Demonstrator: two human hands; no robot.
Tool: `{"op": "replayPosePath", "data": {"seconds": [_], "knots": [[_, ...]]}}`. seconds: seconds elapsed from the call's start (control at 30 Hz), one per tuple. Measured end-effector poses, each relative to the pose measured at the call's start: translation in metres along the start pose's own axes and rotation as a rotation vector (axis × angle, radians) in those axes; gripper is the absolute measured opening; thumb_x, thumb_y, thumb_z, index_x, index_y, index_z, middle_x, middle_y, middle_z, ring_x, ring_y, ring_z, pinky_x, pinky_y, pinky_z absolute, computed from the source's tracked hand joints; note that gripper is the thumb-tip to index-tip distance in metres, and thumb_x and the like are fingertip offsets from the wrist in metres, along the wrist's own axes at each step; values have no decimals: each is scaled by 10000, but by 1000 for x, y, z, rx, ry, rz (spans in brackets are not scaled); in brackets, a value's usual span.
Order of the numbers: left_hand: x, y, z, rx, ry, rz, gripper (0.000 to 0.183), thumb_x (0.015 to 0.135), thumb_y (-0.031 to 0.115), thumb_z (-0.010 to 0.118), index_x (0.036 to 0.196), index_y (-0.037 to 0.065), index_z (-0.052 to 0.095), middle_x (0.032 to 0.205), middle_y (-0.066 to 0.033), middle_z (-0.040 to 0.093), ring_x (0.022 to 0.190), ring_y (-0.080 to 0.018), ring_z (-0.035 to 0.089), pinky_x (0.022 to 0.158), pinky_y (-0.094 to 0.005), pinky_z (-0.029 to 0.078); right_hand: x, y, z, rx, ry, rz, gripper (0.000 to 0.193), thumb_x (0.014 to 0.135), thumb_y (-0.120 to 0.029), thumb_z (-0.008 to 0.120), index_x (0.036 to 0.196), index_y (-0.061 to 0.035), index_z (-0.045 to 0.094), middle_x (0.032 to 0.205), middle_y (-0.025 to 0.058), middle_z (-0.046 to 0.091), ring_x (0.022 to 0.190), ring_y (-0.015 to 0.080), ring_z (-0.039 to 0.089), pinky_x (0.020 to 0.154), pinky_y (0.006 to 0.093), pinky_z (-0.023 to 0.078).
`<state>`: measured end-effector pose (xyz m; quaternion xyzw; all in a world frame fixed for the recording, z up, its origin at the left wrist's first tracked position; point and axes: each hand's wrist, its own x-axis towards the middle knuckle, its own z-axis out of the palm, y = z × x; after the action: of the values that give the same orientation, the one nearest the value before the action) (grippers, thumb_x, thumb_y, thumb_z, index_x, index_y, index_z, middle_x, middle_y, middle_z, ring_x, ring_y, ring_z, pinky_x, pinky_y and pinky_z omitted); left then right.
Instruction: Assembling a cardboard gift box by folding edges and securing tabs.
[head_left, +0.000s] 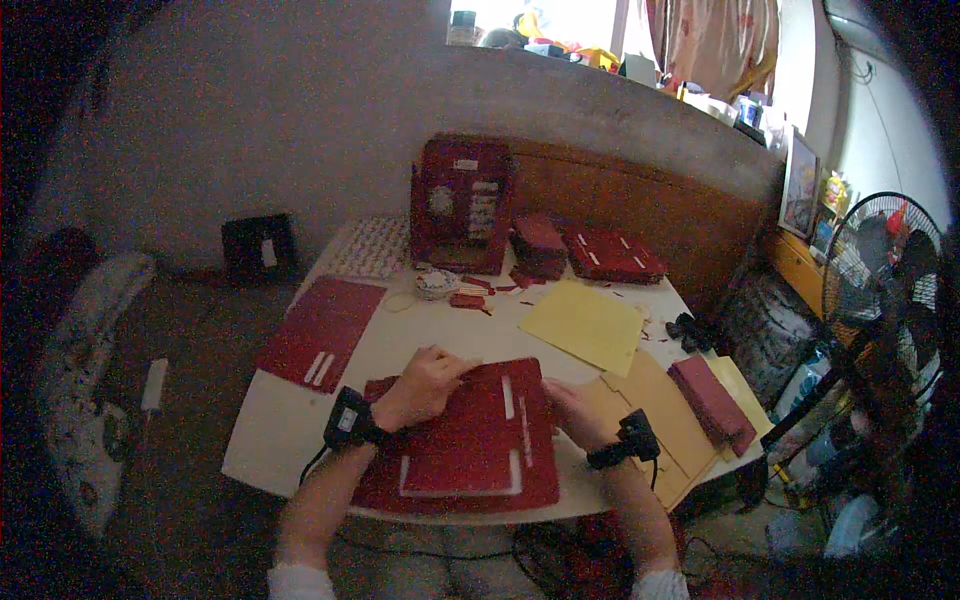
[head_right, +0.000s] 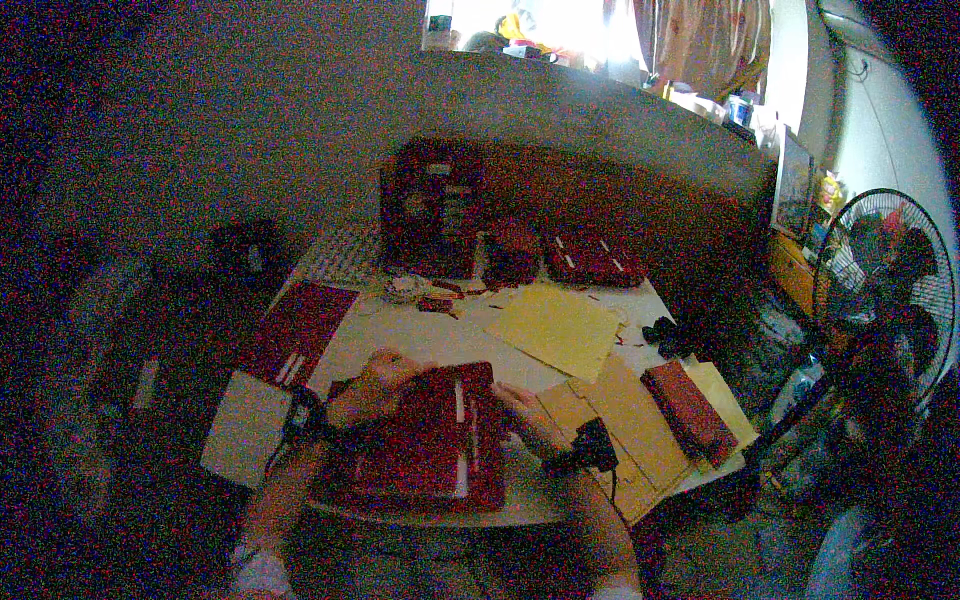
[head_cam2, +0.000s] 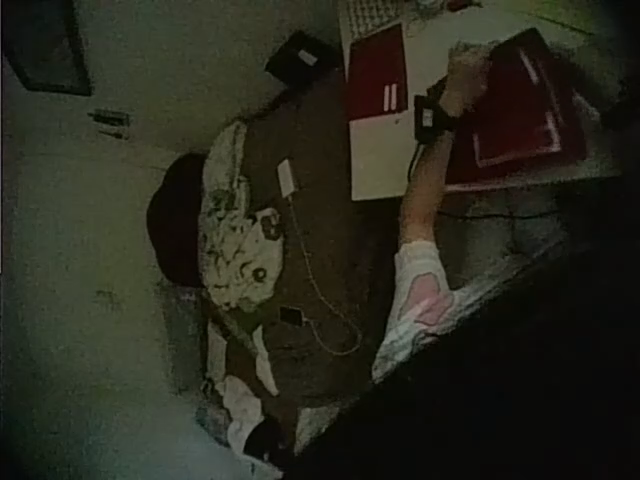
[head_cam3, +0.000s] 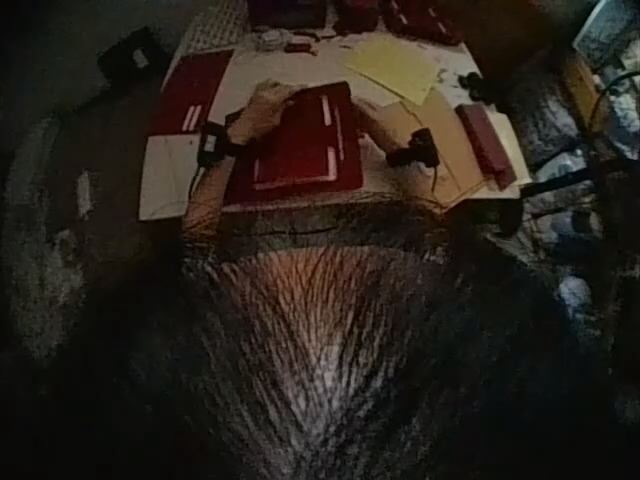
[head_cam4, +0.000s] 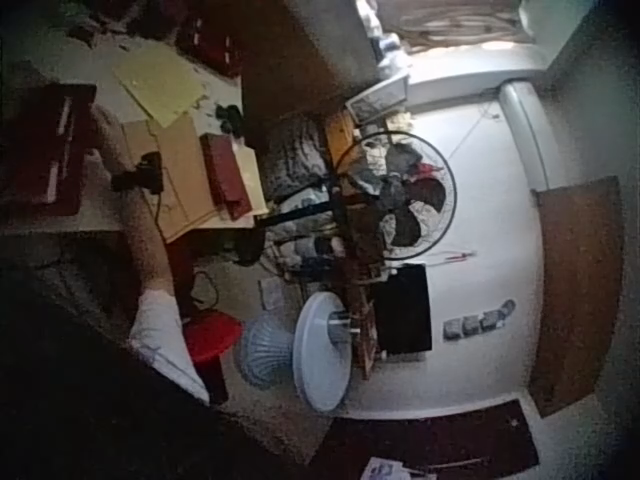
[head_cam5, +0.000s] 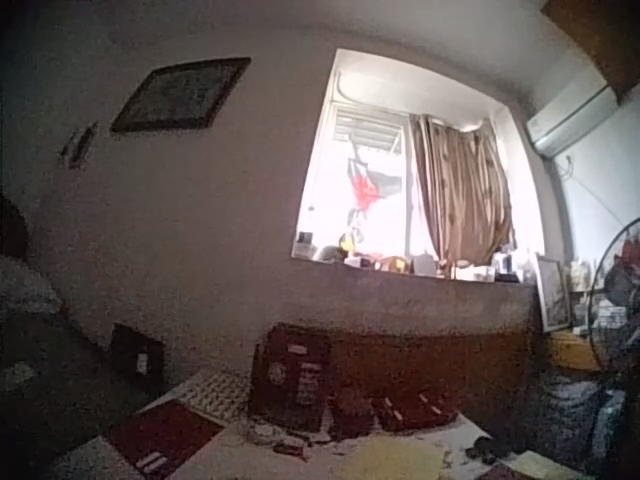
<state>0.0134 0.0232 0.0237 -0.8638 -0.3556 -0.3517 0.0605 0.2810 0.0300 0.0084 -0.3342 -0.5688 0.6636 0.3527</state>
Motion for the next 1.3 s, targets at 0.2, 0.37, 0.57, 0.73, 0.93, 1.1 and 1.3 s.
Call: {"op": "replayPosePath", "data": {"seconds": [0.2,0.37,0.57,0.73,0.93,1.1,1.3], "knots": [[9,5,10,109,-54,69,449,748,61,601,1188,66,508,1095,-108,567,999,-294,505,886,-406,390,-6,-4,-3,-106,99,28,347,891,-330,527,1094,-52,567,849,-11,611,631,81,507,566,208,384],[10,20,1,112,54,-41,438,782,169,615,1185,47,497,1205,-156,476,1140,-327,424,965,-443,329,-13,-12,-10,-110,239,-8,345,889,-324,531,1103,-56,564,904,28,614,617,106,538,582,219,413],[-4,23,16,-44,-149,66,454,802,246,607,1190,37,499,1173,-156,498,1136,-329,435,974,-452,326,-7,-7,3,206,99,-30,274,862,-176,587,1075,-9,546,948,109,636,749,194,652,625,270,540],[-3,45,16,-32,-147,79,422,787,251,620,1132,28,525,1125,-146,524,1071,-326,483,921,-430,379,-7,-4,4,-55,126,165,308,841,-180,625,1076,3,549,952,110,637,823,196,639,721,297,531],[-9,51,15,-5,-121,19,458,706,193,658,1108,15,531,1068,-137,533,1001,-305,500,892,-437,390,-15,-17,16,-186,59,120,369,836,-278,638,1091,-21,569,890,40,637,811,129,606,709,262,500],[-8,57,0,-87,-55,-44,500,647,146,689,1103,18,526,1031,-135,528,982,-306,482,892,-428,376,-19,-28,15,-489,7,161,386,851,-371,602,1021,-26,630,853,4,624,752,79,556,658,220,451],[-6,60,-3,-62,-19,-147,489,616,140,712,1061,41,535,990,-135,517,971,-321,472,873,-418,376,-16,-22,14,-428,-23,174,371,858,-381,591,996,-41,649,818,-9,613,738,73,547,659,218,445]]}}
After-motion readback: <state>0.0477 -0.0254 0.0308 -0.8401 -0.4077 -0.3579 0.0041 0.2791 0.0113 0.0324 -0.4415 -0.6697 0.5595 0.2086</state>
